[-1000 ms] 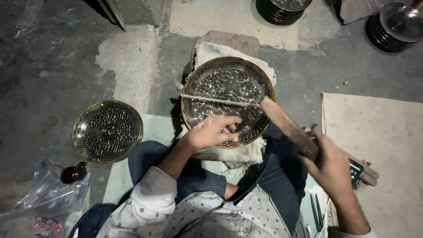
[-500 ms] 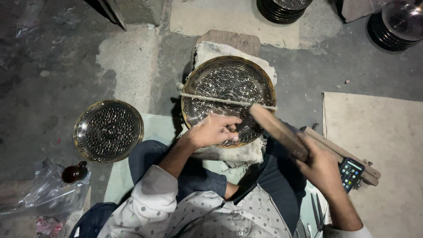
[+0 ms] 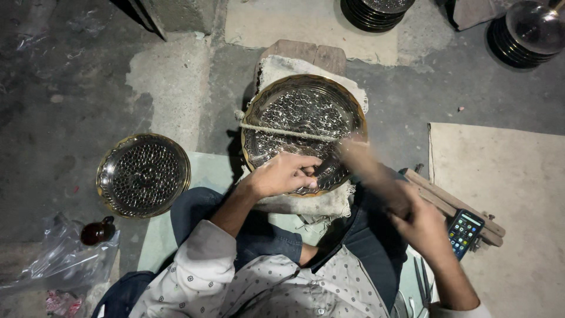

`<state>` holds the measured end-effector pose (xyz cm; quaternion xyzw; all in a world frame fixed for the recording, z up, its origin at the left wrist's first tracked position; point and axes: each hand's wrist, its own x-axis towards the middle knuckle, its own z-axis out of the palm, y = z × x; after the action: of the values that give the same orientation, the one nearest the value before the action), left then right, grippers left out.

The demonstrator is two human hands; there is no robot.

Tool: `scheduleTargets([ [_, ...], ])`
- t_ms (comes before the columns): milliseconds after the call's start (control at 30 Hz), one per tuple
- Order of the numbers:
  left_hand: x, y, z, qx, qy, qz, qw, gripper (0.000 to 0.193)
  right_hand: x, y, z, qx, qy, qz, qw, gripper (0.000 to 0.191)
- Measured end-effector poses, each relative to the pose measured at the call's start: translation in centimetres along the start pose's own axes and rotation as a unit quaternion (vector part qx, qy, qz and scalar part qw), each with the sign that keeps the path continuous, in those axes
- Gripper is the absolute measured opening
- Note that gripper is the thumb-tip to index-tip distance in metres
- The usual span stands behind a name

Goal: The person sits cross-legged and uses a hammer and chisel to emboss a decorative pattern into a brass plate. They repeatedly strike the chisel with the hammer, repositioning the chisel to create a textured surface across the plate.

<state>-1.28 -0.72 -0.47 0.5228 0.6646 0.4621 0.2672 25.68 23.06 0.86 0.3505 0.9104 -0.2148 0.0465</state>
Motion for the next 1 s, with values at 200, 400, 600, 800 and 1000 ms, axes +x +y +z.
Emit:
scheduleTargets([
  [200,-0.1,0.3,-0.2,-0.037,-0.019,-0.011,0.999,0.043,-0.5,-0.8,0.0,-0.038,0.008,-0.022,0.999,0.080],
  [400,-0.2,0.9,-0.4,-0.049,-0.024,-0.019,0.998,0.040,-1.0,-1.7,-0.4,-0.087,-0.019,0.050,0.995,0.085],
  [600,-0.2,1.0,-0.5,-0.066,-0.033,-0.024,0.997,0.039,-1.2,-1.5,-0.1,0.074,0.034,-0.014,0.997,0.076],
  [800,-0.3,0.8,-0.4,-0.059,-0.034,-0.024,0.997,0.038,-1.4,-1.2,-0.5,0.181,0.053,-0.047,0.981,0.079],
  [1000,-0.2,0.5,-0.1,-0.049,-0.007,-0.015,0.999,0.043,-1.5,-1.1,-1.1,0.133,0.109,-0.087,0.981,0.079],
])
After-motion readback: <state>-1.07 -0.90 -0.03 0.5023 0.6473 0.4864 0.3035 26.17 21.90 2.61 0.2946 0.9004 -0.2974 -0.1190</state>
